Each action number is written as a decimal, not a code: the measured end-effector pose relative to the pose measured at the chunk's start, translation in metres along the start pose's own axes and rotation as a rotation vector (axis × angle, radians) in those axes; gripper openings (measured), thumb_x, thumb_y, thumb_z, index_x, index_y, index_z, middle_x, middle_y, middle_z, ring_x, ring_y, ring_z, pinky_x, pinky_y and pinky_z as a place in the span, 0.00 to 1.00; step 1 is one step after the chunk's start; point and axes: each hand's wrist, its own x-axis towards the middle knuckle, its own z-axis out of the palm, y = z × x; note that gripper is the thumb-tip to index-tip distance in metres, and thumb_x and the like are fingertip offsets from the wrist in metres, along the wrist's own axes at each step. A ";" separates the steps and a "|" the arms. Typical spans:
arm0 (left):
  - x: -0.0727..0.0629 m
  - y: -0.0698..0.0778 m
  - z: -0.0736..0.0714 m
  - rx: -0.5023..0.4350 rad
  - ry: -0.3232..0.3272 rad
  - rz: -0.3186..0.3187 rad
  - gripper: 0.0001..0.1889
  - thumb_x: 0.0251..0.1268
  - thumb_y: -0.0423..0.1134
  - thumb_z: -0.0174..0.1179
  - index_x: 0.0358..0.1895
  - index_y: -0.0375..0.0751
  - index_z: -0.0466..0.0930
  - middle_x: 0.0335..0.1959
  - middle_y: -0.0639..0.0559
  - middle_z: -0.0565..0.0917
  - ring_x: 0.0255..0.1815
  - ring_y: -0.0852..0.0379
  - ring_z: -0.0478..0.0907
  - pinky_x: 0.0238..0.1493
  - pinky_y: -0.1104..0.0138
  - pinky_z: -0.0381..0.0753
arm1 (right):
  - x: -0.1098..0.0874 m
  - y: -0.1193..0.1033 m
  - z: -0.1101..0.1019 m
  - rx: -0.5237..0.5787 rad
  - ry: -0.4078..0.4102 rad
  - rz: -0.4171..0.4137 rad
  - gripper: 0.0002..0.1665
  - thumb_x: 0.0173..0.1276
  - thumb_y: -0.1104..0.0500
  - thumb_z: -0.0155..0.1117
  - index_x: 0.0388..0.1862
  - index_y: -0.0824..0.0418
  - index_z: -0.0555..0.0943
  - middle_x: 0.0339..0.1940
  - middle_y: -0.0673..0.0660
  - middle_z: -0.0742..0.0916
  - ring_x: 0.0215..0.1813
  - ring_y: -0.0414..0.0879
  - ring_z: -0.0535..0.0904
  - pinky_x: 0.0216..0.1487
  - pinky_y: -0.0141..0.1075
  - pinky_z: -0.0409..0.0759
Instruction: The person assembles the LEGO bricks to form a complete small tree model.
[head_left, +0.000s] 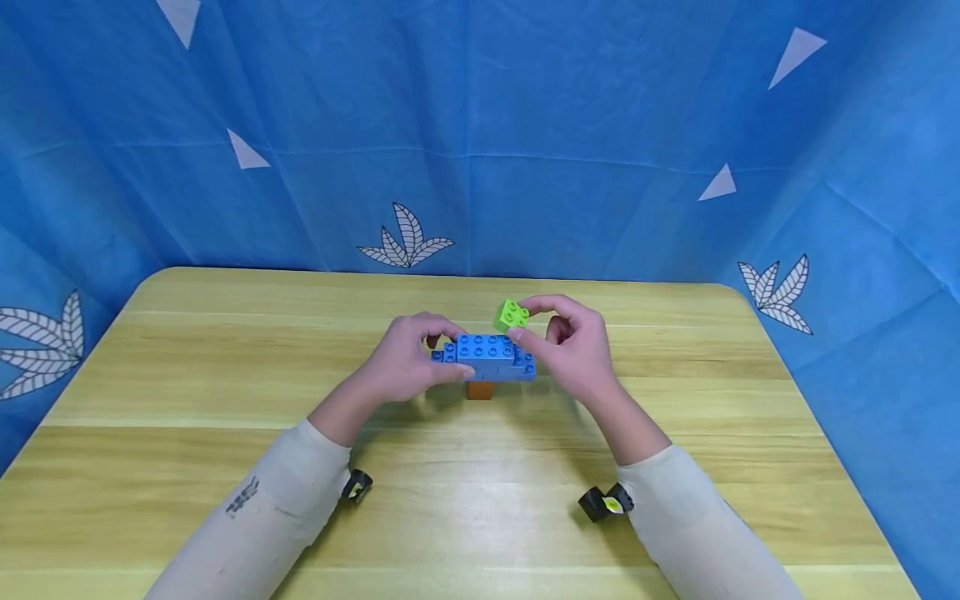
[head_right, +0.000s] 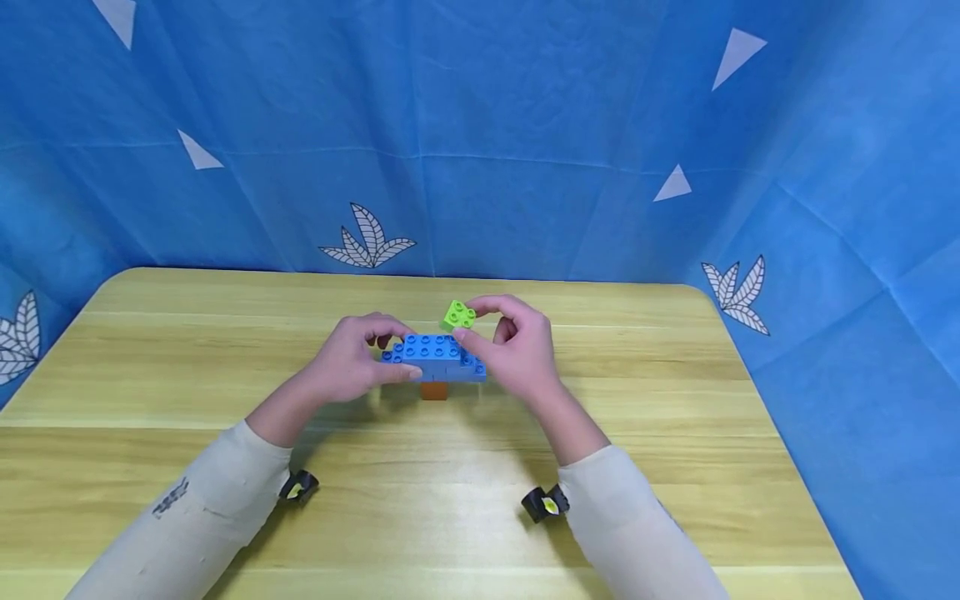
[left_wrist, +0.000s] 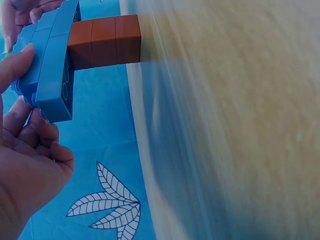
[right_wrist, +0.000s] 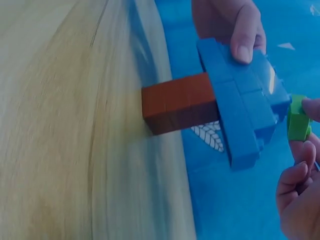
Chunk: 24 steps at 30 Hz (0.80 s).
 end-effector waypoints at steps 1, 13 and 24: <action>0.000 0.000 0.000 0.001 -0.002 0.000 0.20 0.51 0.44 0.79 0.48 0.46 0.87 0.34 0.51 0.78 0.40 0.49 0.69 0.35 0.58 0.69 | -0.001 -0.003 0.001 0.008 -0.015 -0.017 0.16 0.59 0.67 0.76 0.48 0.63 0.86 0.17 0.60 0.73 0.16 0.48 0.62 0.16 0.33 0.56; 0.001 -0.002 0.000 0.000 0.007 0.025 0.20 0.50 0.44 0.79 0.47 0.45 0.87 0.33 0.52 0.79 0.38 0.49 0.70 0.35 0.58 0.70 | -0.003 -0.010 0.006 0.035 -0.152 -0.117 0.18 0.57 0.73 0.74 0.48 0.67 0.85 0.19 0.56 0.74 0.15 0.48 0.62 0.15 0.33 0.59; 0.002 -0.005 0.002 -0.018 0.010 0.031 0.19 0.50 0.43 0.79 0.46 0.45 0.88 0.33 0.52 0.78 0.37 0.50 0.69 0.34 0.58 0.70 | -0.001 -0.001 0.008 0.024 -0.227 -0.163 0.16 0.61 0.66 0.75 0.49 0.60 0.86 0.23 0.53 0.77 0.15 0.47 0.64 0.14 0.35 0.61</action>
